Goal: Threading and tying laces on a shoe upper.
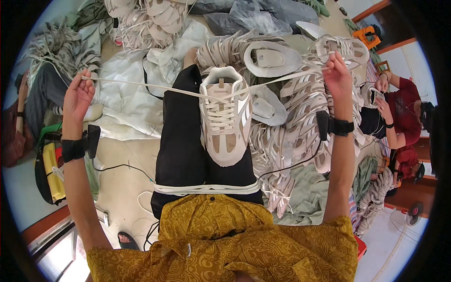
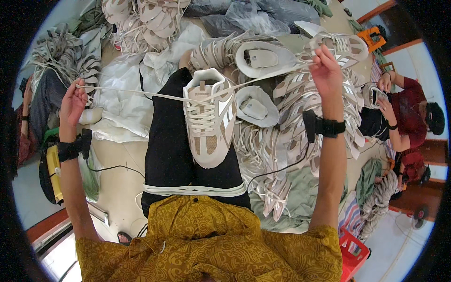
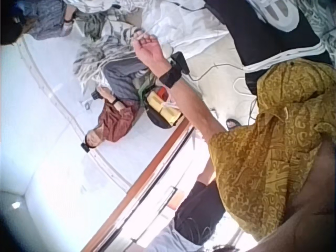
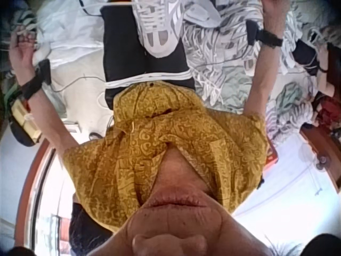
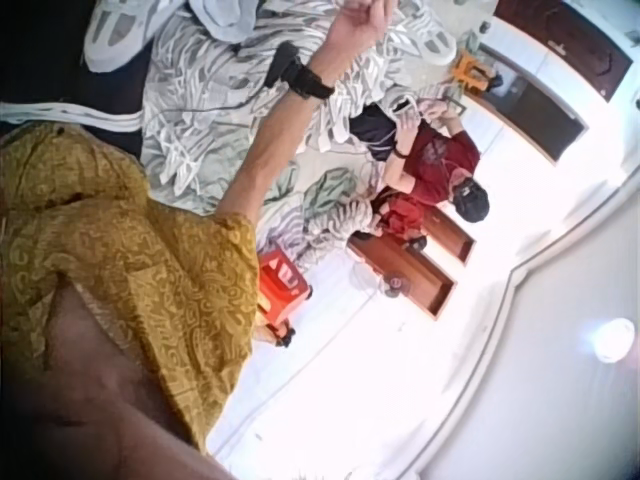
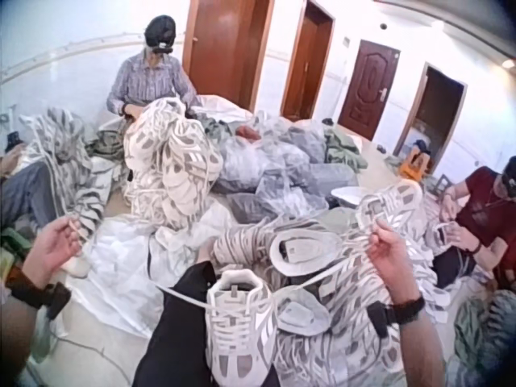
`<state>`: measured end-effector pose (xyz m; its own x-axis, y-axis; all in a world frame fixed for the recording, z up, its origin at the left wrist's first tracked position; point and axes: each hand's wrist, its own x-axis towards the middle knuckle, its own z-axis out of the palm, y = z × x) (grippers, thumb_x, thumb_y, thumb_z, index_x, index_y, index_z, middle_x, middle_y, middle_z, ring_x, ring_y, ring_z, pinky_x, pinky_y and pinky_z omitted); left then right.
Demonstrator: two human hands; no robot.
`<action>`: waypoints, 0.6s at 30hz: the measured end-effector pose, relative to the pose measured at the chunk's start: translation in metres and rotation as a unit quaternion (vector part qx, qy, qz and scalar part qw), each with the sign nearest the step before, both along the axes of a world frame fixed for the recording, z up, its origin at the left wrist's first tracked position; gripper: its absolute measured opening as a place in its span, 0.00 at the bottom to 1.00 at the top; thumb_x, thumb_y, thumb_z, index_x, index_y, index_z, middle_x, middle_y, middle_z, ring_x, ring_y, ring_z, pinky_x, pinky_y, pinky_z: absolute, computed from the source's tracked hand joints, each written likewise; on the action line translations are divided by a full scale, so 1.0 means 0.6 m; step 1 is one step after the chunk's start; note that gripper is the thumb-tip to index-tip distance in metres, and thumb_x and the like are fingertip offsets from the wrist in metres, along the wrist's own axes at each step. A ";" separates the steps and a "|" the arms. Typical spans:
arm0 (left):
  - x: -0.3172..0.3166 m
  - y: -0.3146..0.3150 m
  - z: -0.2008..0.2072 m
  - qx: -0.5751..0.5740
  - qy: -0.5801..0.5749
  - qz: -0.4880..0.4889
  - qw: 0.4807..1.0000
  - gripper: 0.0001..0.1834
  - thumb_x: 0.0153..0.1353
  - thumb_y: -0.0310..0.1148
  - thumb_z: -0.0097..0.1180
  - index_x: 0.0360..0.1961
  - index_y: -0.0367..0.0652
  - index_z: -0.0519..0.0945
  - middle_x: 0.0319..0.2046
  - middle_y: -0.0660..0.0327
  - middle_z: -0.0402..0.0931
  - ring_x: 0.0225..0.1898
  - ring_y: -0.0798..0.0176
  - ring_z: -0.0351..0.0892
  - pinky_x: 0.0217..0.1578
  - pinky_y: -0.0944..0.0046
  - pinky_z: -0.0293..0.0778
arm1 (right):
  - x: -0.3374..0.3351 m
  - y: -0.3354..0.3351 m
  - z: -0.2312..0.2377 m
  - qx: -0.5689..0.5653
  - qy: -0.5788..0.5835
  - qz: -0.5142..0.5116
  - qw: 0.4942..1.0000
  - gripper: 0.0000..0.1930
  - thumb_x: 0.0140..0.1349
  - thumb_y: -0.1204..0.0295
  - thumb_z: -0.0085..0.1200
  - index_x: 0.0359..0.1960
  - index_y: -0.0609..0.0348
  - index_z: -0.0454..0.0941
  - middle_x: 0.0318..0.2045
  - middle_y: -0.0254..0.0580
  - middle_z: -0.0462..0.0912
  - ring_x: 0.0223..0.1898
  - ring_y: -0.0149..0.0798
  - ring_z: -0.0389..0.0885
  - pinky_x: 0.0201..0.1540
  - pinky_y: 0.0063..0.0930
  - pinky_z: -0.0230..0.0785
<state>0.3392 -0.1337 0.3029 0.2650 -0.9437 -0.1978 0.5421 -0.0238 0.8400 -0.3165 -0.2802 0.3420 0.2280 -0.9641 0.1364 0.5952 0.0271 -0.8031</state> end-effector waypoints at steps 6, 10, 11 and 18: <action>0.058 0.003 -0.030 -0.021 0.036 -0.024 0.999 0.11 0.62 0.31 0.44 0.43 0.38 0.71 0.36 0.61 0.76 0.29 0.71 0.73 0.30 0.71 0.71 | -0.118 0.017 0.015 0.000 0.031 -0.043 0.999 0.15 0.59 0.80 0.45 0.49 0.64 0.67 0.38 0.38 0.74 0.34 0.29 0.71 0.30 0.18 0.65; 0.079 0.002 -0.054 0.069 -0.016 0.057 0.996 0.12 0.59 0.33 0.49 0.42 0.41 0.74 0.33 0.65 0.77 0.31 0.70 0.75 0.32 0.68 0.71 | -0.167 0.022 0.015 0.004 0.031 -0.046 0.998 0.14 0.60 0.79 0.44 0.49 0.65 0.67 0.38 0.39 0.74 0.33 0.30 0.72 0.30 0.18 0.65; 0.074 0.002 -0.057 0.094 -0.035 0.072 0.992 0.11 0.59 0.34 0.50 0.42 0.42 0.74 0.33 0.65 0.77 0.32 0.70 0.75 0.34 0.67 0.70 | -0.176 0.024 0.014 0.005 0.029 -0.043 0.999 0.14 0.60 0.79 0.44 0.49 0.65 0.67 0.38 0.39 0.74 0.33 0.30 0.72 0.30 0.18 0.65; 0.058 0.021 -0.056 0.047 0.031 0.137 0.989 0.09 0.54 0.29 0.54 0.36 0.38 0.74 0.32 0.60 0.75 0.37 0.60 0.73 0.42 0.60 0.70 | -0.221 -0.009 -0.011 0.017 0.043 -0.026 0.999 0.13 0.61 0.75 0.44 0.47 0.64 0.68 0.37 0.37 0.75 0.33 0.28 0.72 0.31 0.17 0.65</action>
<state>0.3743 -0.1214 0.2694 0.4935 -0.8143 -0.3057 0.5889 0.0542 0.8063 -0.4490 -0.2854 0.3352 0.1864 -0.9787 0.0864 0.5260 0.0251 -0.8501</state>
